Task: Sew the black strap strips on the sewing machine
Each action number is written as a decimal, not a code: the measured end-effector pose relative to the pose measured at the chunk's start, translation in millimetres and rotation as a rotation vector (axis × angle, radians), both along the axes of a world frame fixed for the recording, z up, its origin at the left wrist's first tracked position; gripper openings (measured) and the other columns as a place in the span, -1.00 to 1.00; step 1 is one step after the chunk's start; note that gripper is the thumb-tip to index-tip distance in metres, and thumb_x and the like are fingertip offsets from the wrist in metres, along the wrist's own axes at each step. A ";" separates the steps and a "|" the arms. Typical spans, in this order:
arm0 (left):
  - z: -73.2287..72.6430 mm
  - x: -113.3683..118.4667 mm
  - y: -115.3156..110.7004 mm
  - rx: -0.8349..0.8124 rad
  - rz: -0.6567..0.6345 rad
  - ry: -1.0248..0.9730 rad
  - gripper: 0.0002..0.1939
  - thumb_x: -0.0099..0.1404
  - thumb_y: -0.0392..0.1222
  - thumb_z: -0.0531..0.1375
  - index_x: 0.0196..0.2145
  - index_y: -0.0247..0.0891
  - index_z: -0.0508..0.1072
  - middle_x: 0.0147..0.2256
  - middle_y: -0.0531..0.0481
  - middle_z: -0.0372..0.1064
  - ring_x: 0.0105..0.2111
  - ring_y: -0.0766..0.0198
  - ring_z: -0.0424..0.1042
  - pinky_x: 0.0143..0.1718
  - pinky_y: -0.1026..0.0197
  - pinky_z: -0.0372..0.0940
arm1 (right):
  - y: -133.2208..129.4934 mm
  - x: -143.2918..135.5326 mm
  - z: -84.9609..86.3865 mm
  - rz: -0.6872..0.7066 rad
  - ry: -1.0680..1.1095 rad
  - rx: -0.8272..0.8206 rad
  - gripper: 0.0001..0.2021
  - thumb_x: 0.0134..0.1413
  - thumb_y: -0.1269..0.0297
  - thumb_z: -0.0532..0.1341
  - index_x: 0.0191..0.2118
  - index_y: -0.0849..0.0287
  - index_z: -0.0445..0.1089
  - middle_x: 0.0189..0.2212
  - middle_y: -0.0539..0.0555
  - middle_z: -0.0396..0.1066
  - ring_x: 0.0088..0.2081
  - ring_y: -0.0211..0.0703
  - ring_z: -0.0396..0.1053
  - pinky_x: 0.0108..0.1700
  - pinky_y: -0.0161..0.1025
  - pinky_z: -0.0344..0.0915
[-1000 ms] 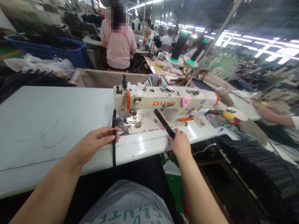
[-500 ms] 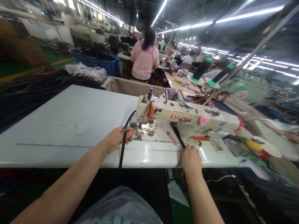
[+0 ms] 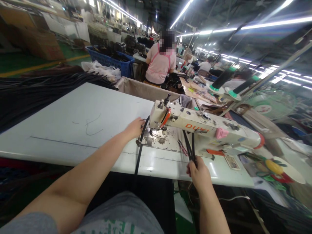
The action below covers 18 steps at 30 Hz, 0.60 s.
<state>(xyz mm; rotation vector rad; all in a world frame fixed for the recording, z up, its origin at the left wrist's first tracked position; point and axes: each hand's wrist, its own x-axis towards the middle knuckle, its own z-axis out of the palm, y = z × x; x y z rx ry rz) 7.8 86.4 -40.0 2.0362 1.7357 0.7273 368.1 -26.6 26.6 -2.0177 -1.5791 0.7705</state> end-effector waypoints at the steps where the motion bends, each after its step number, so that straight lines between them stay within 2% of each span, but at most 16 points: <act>1: 0.1 2.6 6.3 0.006 -0.013 0.000 -0.65 0.39 -0.23 0.22 0.03 -0.32 0.71 0.13 -0.28 0.61 0.26 -0.08 0.50 0.57 -0.08 0.10 | -10.5 -9.8 -3.0 0.034 0.138 -0.016 -0.76 0.36 0.13 0.07 -0.01 0.10 0.35 -0.44 0.01 0.46 -0.48 -0.02 0.47 -0.41 -0.15 0.33; 3: 1.0 8.4 17.1 0.006 -0.021 -0.013 -0.68 0.37 -0.22 0.24 -0.02 -0.29 0.72 0.12 -0.24 0.63 0.25 -0.07 0.50 0.59 -0.10 0.04 | -33.1 -34.1 -13.1 0.062 0.369 -0.042 -0.62 0.36 -0.11 0.10 0.02 0.08 0.30 -0.39 -0.02 0.47 -0.50 -0.12 0.44 -0.47 -0.22 0.31; 5: 1.8 14.2 24.9 -0.003 -0.016 -0.027 -0.69 0.36 -0.22 0.25 -0.03 -0.26 0.73 0.12 -0.21 0.63 0.27 -0.12 0.49 0.57 -0.17 0.07 | -53.6 -60.2 -26.5 0.061 0.535 -0.078 -0.54 0.31 -0.23 0.16 -0.01 0.10 0.29 -0.38 -0.03 0.48 -0.49 -0.18 0.44 -0.46 -0.26 0.33; 8: 2.0 20.5 30.9 -0.039 0.028 -0.053 -0.63 0.33 -0.20 0.31 0.07 -0.21 0.69 0.21 -0.19 0.59 0.36 -0.25 0.39 0.51 -0.26 0.14 | -74.3 -91.4 -44.6 0.047 0.691 -0.145 -0.36 0.11 -0.40 0.29 -0.08 0.12 0.30 -0.43 -0.03 0.50 -0.52 -0.19 0.47 -0.49 -0.28 0.36; 13: -0.3 24.5 33.3 -0.090 0.046 -0.063 -0.47 0.29 -0.19 0.37 0.21 -0.23 0.59 0.34 -0.23 0.47 0.47 -0.27 0.25 0.54 -0.30 0.05 | -90.4 -110.9 -53.8 0.028 0.911 -0.256 -0.20 -0.12 -0.46 0.51 -0.09 0.14 0.33 -0.48 -0.10 0.52 -0.60 -0.27 0.46 -0.59 -0.38 0.33; 18: -1.1 27.7 29.4 -0.106 0.075 -0.072 -0.50 0.37 -0.16 0.31 0.25 -0.22 0.54 0.34 -0.23 0.47 0.53 -0.19 0.16 0.58 -0.30 -0.08 | -92.7 -120.8 -51.3 -0.046 0.956 -0.228 -0.16 -0.23 -0.48 0.54 -0.12 0.14 0.34 -0.49 -0.14 0.52 -0.62 -0.28 0.49 -0.63 -0.41 0.36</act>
